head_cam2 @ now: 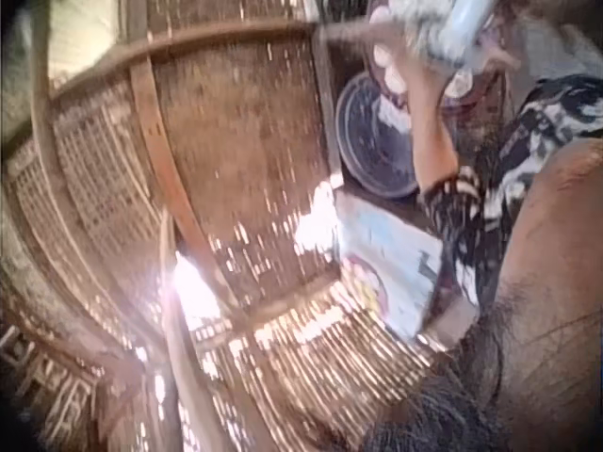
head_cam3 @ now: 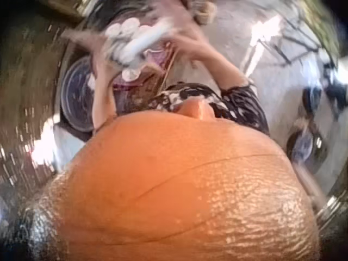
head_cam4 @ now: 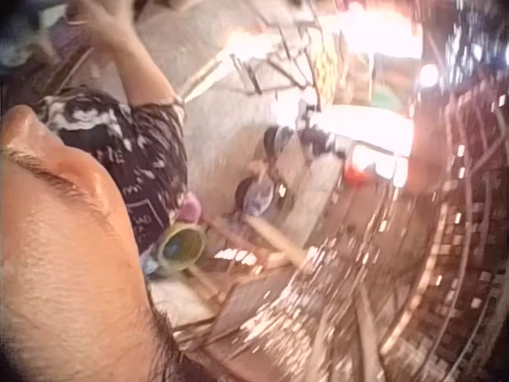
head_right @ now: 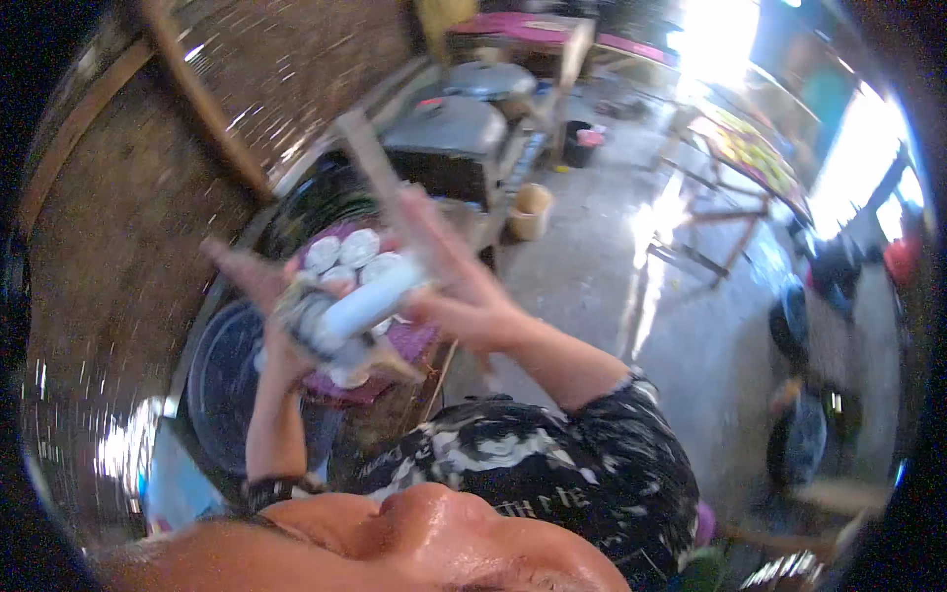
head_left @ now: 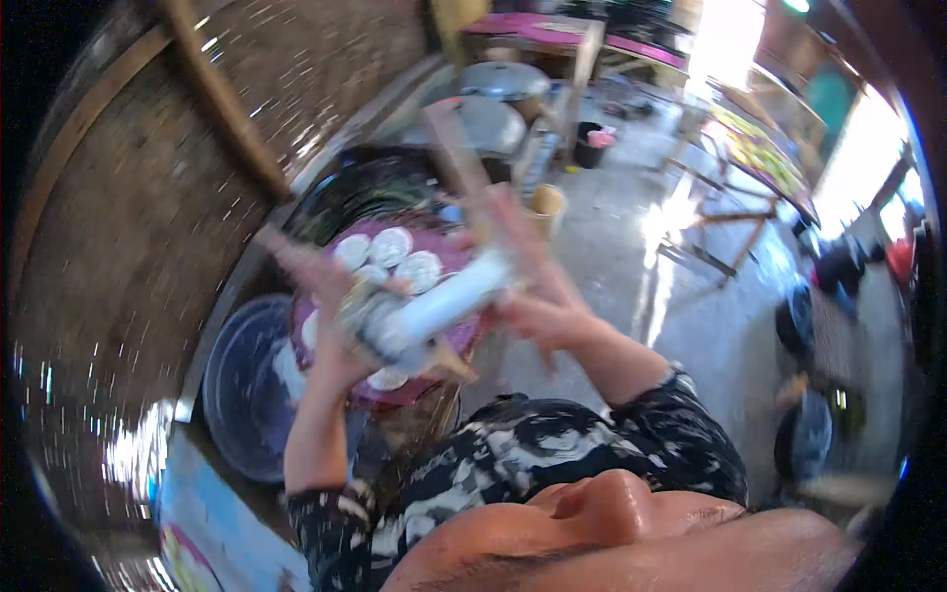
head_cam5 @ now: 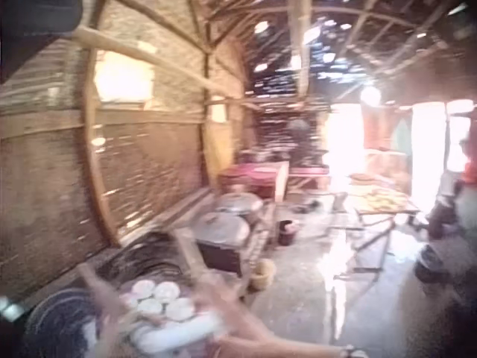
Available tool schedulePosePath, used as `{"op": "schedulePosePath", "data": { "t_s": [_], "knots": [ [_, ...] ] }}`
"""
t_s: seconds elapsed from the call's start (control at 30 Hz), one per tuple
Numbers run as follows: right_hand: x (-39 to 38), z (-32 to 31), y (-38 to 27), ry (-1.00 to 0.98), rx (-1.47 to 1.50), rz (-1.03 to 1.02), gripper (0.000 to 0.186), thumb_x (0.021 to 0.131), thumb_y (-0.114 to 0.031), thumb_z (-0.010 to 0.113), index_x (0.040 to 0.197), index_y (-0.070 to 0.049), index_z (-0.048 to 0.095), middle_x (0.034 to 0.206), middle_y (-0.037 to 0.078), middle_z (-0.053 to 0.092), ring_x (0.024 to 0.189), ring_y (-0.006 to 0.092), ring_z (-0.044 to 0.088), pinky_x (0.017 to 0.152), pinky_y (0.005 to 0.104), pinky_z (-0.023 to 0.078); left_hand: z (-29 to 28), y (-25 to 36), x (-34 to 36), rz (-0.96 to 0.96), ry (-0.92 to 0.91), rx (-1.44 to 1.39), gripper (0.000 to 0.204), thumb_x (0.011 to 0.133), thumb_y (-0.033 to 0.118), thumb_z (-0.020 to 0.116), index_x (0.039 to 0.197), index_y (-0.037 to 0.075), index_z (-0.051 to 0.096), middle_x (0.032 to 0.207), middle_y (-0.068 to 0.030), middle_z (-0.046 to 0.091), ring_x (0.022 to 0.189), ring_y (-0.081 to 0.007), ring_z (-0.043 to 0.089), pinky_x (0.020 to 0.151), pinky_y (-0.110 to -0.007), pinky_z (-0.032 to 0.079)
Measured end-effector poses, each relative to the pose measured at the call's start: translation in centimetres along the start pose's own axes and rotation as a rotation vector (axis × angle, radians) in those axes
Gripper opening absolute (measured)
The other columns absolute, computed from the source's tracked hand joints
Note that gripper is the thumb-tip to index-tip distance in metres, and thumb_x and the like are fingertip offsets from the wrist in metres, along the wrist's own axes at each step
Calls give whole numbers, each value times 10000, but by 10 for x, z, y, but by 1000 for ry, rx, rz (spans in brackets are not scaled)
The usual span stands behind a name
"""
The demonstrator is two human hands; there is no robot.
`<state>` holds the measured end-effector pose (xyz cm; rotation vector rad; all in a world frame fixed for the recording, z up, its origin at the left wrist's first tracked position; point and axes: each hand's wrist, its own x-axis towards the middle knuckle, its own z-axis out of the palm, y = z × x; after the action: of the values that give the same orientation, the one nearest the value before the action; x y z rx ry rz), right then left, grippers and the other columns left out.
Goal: The person uses a wooden spreader and a ring mold to shape white paste into flat circles on a purple tray, then picks up the tray to move the items.
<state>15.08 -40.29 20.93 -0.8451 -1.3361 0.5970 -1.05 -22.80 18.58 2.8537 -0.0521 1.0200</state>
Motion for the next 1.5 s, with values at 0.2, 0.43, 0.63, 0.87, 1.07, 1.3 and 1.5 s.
{"op": "schedulePosePath", "data": {
  "t_s": [0.2,0.43,0.63,0.87,1.07,1.3,1.5],
  "knots": [
    [-2,-10,2,103,-257,46,782,728,-131,533,1341,-97,48,1221,133,356,888,170,494,670,262,437,29,0,14,-216,70,-363,398,564,272,709,926,139,609,909,-34,594,845,-202,554,764,-322,412],
    [20,-12,6,-151,-964,-280,730,621,-241,665,1249,-112,316,1121,220,400,900,367,513,679,382,471,32,-1,18,-259,110,-148,318,604,250,645,891,132,576,890,-28,568,914,-187,505,839,-304,375],
    [24,-4,15,-171,-975,-365,702,591,-186,683,1205,-118,349,1089,237,402,859,394,515,604,395,485,32,-1,21,-291,121,-207,374,602,276,618,942,131,565,907,-38,577,929,-176,514,882,-326,346],
    [57,-5,32,-354,-416,29,836,681,-397,612,1289,-27,173,1224,177,304,1029,287,417,847,374,353,51,-13,5,-511,229,-199,297,587,288,624,826,115,589,867,-70,581,870,-223,536,742,-344,428],
    [13,-69,60,-564,175,804,1133,539,-770,467,1294,18,167,1251,184,327,1122,299,371,910,401,308,43,-21,6,-417,168,-857,622,546,123,675,1124,77,449,1087,-96,510,1023,-220,480,825,-303,409],
    [-5,-103,41,-445,596,1316,868,665,-601,486,1229,28,290,1106,186,460,993,299,470,796,437,394,-24,-29,55,441,327,-2022,829,609,-62,560,1319,118,173,1326,-136,242,1192,-309,305,936,-427,305],
    [32,-84,16,-475,548,1334,1020,619,-779,320,1237,32,284,1065,238,469,910,339,507,775,459,397,28,-56,46,22,548,-2015,725,614,-45,549,1277,68,280,1243,-126,385,1190,-299,318,965,-453,280]
  ]
}}
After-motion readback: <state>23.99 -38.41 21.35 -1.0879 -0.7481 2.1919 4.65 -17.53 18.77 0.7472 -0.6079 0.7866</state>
